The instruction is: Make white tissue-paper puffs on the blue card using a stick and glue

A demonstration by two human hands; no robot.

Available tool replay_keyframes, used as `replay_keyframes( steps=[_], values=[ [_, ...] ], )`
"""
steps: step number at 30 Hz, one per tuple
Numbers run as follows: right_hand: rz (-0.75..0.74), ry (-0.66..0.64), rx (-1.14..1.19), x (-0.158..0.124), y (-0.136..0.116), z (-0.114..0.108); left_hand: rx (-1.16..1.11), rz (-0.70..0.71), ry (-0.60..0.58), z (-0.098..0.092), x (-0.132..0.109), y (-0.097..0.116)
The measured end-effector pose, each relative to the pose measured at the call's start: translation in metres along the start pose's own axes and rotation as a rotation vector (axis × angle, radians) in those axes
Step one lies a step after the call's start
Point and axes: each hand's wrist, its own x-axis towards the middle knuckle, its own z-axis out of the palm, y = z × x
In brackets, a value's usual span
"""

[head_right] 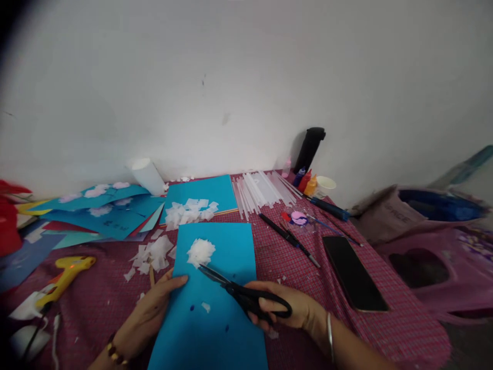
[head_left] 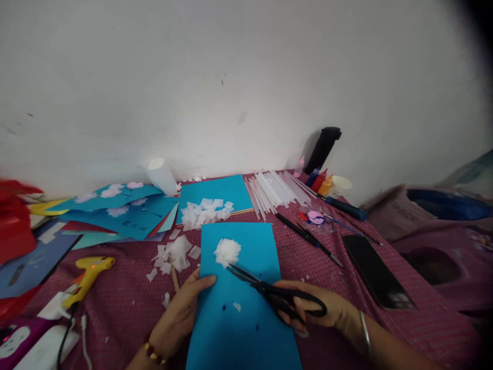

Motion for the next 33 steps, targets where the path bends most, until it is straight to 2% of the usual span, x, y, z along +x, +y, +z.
replay_keyframes(
  steps=[3,8,12,18,29,33],
  values=[
    [-0.004,-0.004,0.056,-0.003,0.005,0.000,-0.015,0.017,-0.040,0.005,-0.003,-0.001],
    [0.040,-0.033,0.183,0.000,0.006,0.003,-0.002,0.082,-0.015,0.009,-0.006,-0.004],
    [-0.001,-0.057,0.208,0.002,0.009,0.006,-0.024,0.059,-0.003,0.010,-0.009,-0.009],
    [-0.051,-0.060,0.108,-0.001,0.005,0.009,-0.009,0.053,0.034,0.015,-0.018,-0.014],
    [-0.021,-0.064,-0.148,-0.006,-0.025,0.016,-0.046,0.034,-0.042,0.019,-0.027,-0.021],
    [-0.013,-0.013,-0.246,-0.009,-0.031,0.017,-0.083,0.007,-0.066,0.022,-0.028,-0.022]
  ],
)
